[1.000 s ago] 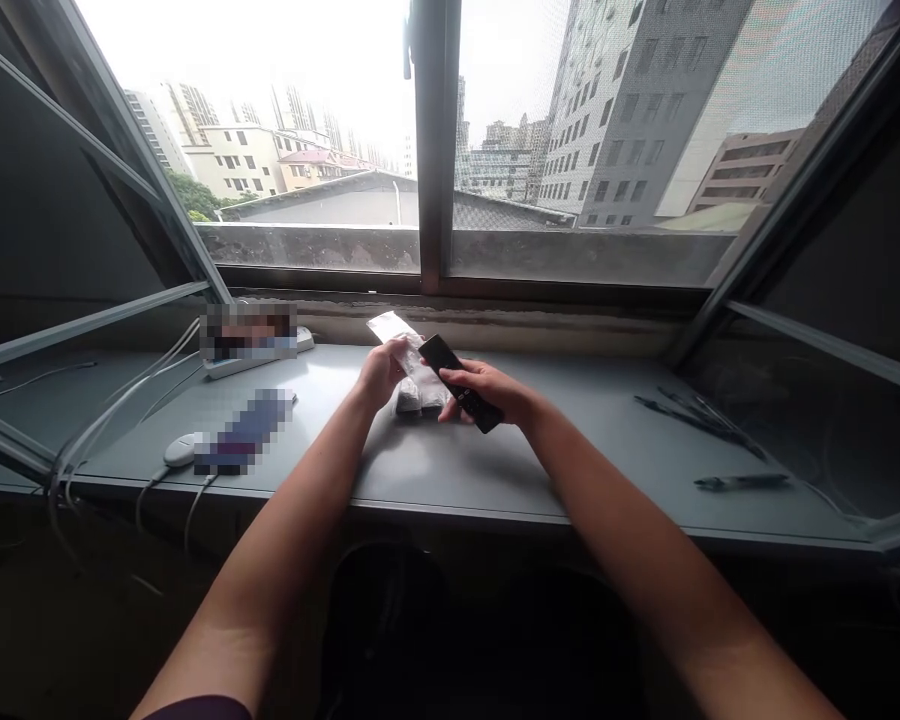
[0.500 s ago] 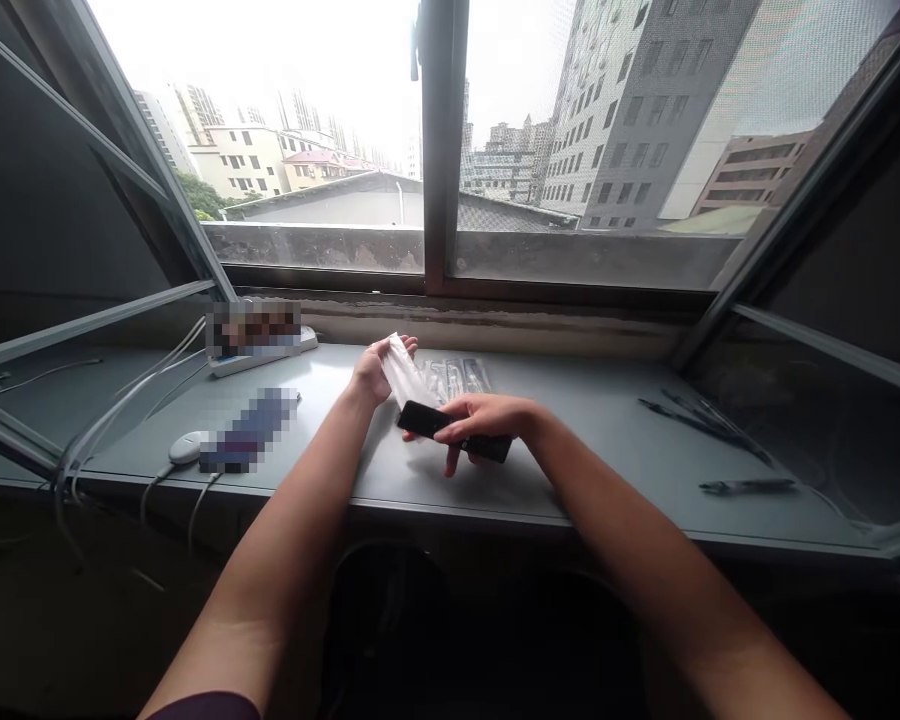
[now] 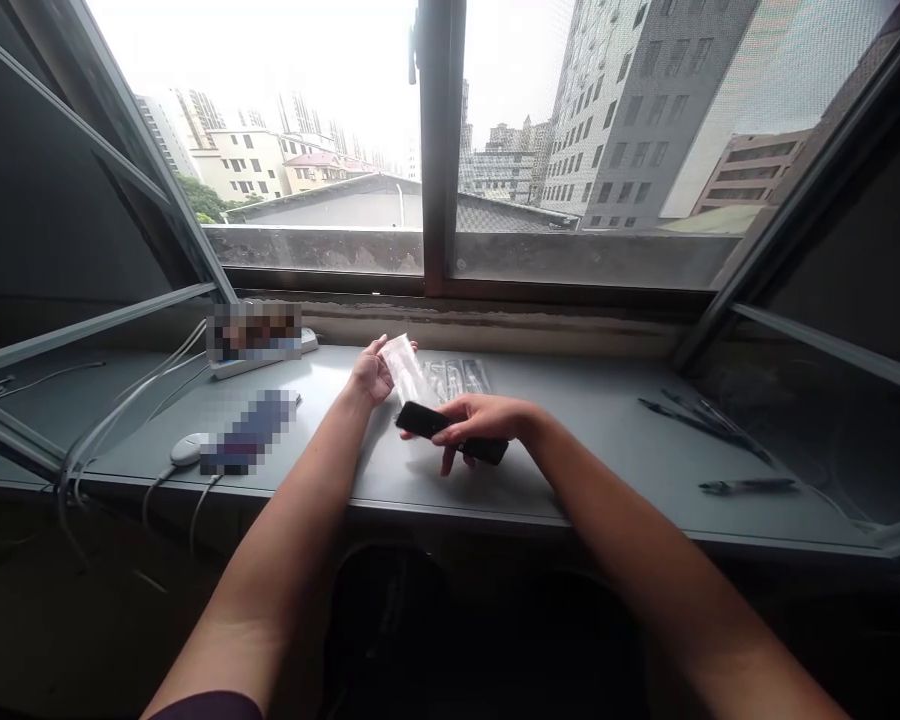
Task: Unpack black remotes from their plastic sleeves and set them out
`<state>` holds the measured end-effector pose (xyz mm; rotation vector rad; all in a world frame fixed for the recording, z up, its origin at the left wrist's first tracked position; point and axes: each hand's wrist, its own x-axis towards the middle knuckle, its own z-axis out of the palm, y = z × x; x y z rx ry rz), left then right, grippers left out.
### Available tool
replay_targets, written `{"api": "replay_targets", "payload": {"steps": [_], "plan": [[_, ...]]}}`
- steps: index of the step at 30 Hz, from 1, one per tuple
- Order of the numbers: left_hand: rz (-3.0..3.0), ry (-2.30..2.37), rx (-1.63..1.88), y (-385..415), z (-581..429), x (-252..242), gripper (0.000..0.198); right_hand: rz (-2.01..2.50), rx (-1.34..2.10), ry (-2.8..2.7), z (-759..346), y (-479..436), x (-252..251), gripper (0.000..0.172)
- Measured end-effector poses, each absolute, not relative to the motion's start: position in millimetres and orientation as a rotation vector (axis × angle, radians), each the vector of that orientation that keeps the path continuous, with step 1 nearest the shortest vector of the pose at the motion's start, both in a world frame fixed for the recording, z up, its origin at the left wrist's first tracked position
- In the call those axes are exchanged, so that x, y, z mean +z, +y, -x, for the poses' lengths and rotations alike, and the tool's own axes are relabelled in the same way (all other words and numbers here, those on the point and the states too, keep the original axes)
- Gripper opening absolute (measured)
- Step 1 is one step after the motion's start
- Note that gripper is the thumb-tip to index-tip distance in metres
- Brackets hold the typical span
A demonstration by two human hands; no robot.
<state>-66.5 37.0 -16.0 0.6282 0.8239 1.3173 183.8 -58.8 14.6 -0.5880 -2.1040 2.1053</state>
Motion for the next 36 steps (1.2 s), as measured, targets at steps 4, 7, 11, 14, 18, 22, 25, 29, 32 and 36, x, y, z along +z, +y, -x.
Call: {"api": "replay_targets", "payload": {"steps": [4,7,11,14,18,22,25,29,32,36], "plan": [[-0.770,0.944,1.214,34.7,64.8,-19.0,0.015,0.626,1.946,-1.956,-183.4,-54.7,8.9,0.053],[-0.928,0.976,1.169,35.4,63.2,-22.6,0.014,0.651,1.958,-1.952,-183.7,-53.2,6.4,0.052],[-1.121,1.267,1.231,36.7,74.4,-22.9,0.032,0.668,2.106,-1.954,-183.6,-52.5,4.3,0.058],[-1.475,1.769,1.302,32.3,91.3,-20.1,0.051,0.663,2.131,-1.950,-183.4,-51.0,3.5,0.060],[-1.631,2.166,1.114,23.0,104.0,-19.6,0.062,0.667,2.089,-1.908,-183.9,-48.3,2.4,0.059],[-1.582,2.213,1.137,22.6,97.2,-25.3,0.067,0.675,2.036,-1.776,-182.4,-47.5,-1.0,0.049],[-1.575,2.116,1.174,26.9,89.5,-31.5,0.049,0.712,1.976,-1.629,-178.7,-47.1,-2.5,0.040],[-1.530,1.993,1.201,31.2,85.1,-39.4,0.033,0.708,2.018,-1.397,-174.6,-44.9,0.5,0.045],[-1.571,2.076,1.104,32.7,87.5,-42.1,0.030,0.589,2.108,-1.225,-174.9,-42.6,4.3,0.058],[-1.508,2.156,1.035,34.5,96.7,-41.0,0.026,0.481,2.124,-1.072,-177.9,-40.7,7.4,0.053]]}}
